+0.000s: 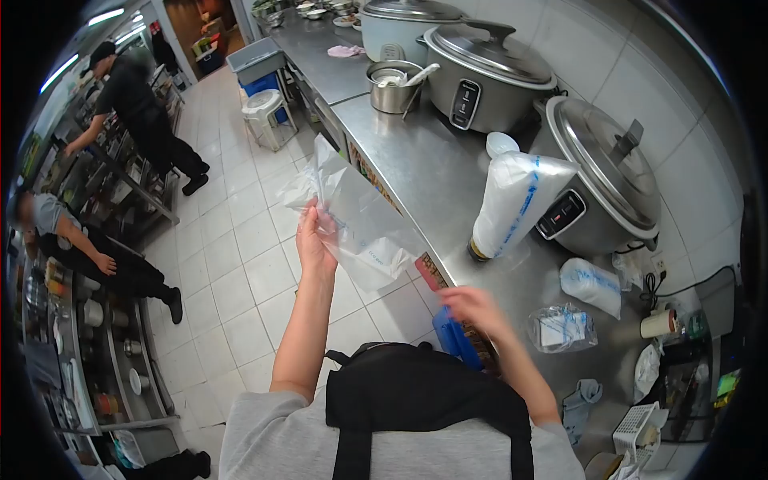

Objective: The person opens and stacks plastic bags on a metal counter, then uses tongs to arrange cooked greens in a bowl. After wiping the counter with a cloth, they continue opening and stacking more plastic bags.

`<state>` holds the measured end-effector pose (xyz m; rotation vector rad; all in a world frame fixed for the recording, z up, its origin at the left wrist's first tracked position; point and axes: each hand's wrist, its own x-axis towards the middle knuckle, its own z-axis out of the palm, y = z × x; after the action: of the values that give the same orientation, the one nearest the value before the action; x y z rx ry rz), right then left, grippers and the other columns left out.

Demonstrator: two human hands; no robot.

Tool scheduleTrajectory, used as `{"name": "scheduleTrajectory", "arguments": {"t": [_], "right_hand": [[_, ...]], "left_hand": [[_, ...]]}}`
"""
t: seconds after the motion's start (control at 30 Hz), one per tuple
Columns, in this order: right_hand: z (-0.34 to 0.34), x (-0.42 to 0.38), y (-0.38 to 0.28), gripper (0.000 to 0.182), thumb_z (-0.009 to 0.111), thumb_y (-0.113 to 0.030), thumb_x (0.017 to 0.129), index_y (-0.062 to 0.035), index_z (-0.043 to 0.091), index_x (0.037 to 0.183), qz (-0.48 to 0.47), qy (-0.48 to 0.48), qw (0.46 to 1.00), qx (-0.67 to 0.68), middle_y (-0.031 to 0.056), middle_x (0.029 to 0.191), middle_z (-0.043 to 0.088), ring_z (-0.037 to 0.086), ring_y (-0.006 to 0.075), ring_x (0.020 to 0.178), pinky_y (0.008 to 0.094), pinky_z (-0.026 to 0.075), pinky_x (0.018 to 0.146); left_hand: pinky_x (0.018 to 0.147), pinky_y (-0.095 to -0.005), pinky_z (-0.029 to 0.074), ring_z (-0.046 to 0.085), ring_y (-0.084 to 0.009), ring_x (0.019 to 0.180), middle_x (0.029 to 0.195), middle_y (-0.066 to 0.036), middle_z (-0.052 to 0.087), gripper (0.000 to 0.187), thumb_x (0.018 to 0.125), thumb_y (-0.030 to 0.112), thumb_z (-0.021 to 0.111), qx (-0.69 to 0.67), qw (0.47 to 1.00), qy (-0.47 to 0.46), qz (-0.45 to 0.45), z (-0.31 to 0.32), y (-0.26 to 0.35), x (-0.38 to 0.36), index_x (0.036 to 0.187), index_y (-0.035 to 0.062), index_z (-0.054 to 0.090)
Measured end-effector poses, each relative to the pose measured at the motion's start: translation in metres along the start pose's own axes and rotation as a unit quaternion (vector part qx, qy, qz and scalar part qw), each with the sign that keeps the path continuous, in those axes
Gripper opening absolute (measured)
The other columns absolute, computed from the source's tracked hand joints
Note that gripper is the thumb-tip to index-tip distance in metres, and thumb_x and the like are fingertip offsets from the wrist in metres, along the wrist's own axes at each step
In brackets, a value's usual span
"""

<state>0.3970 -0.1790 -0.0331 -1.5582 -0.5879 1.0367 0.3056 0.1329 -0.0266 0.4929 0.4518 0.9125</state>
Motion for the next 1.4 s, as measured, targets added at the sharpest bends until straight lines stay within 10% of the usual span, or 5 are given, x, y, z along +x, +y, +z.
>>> {"name": "scheduleTrajectory", "arguments": {"t": [0.37, 0.47, 0.6, 0.8, 1.4], "right_hand": [[0.104, 0.137, -0.040, 0.017, 0.062, -0.020, 0.083, -0.0026, 0.062, 0.081, 0.002, -0.193, 0.978, 0.073, 0.0028, 0.070, 0.062, 0.055, 0.0085, 0.055, 0.0211, 0.045, 0.052], [0.105, 0.138, -0.059, 0.015, 0.062, -0.017, 0.082, -0.0023, 0.061, 0.078, -0.033, -0.240, 0.970, -0.022, 0.0023, 0.069, 0.061, 0.054, 0.0074, 0.056, 0.0207, 0.044, 0.053], [0.118, 0.137, -0.087, 0.018, 0.059, -0.016, 0.081, 0.0005, 0.060, 0.076, -0.145, -0.335, 0.908, -0.208, 0.0060, 0.063, 0.059, 0.055, 0.0127, 0.058, 0.0277, 0.042, 0.054], [0.096, 0.120, -0.122, 0.018, 0.058, -0.015, 0.078, 0.0029, 0.060, 0.079, -0.216, -0.289, 0.868, -0.342, 0.0075, 0.063, 0.059, 0.055, 0.0137, 0.059, 0.0280, 0.043, 0.057], [0.084, 0.125, -0.089, 0.012, 0.063, -0.010, 0.078, 0.0014, 0.063, 0.075, -0.226, -0.175, 0.949, -0.131, 0.0007, 0.063, 0.059, 0.053, 0.0054, 0.059, 0.0199, 0.041, 0.054]], "left_hand": [[0.089, -0.0346, 0.039, 0.047, -0.0204, 0.108, 0.119, -0.010, 0.048, 0.045, 0.085, 0.006, 0.053, 0.157, 0.945, 0.199, 0.206, -0.083, 0.080, -0.054, 0.127, 0.0036, 0.036], [0.103, -0.0437, 0.024, 0.033, -0.0270, 0.123, 0.132, -0.013, 0.036, 0.065, 0.075, 0.002, 0.059, 0.502, 0.707, 0.186, 0.463, -0.056, 0.097, -0.094, 0.133, 0.0054, 0.029], [0.104, -0.0450, 0.023, 0.040, -0.0273, 0.119, 0.125, -0.010, 0.045, 0.065, 0.070, 0.014, 0.069, 0.765, 0.524, -0.203, 0.315, 0.006, 0.100, -0.131, 0.128, 0.0116, 0.039], [0.057, -0.0347, 0.046, 0.060, -0.0281, 0.066, 0.070, -0.012, 0.062, 0.013, 0.081, 0.016, 0.058, 0.705, 0.624, -0.211, 0.262, -0.005, 0.073, -0.110, 0.079, 0.0033, 0.058], [0.056, -0.0268, 0.045, 0.060, -0.0161, 0.060, 0.065, -0.008, 0.060, 0.013, 0.082, 0.011, 0.060, 0.583, 0.775, -0.109, 0.217, -0.015, 0.074, -0.119, 0.077, -0.0013, 0.057]]}}
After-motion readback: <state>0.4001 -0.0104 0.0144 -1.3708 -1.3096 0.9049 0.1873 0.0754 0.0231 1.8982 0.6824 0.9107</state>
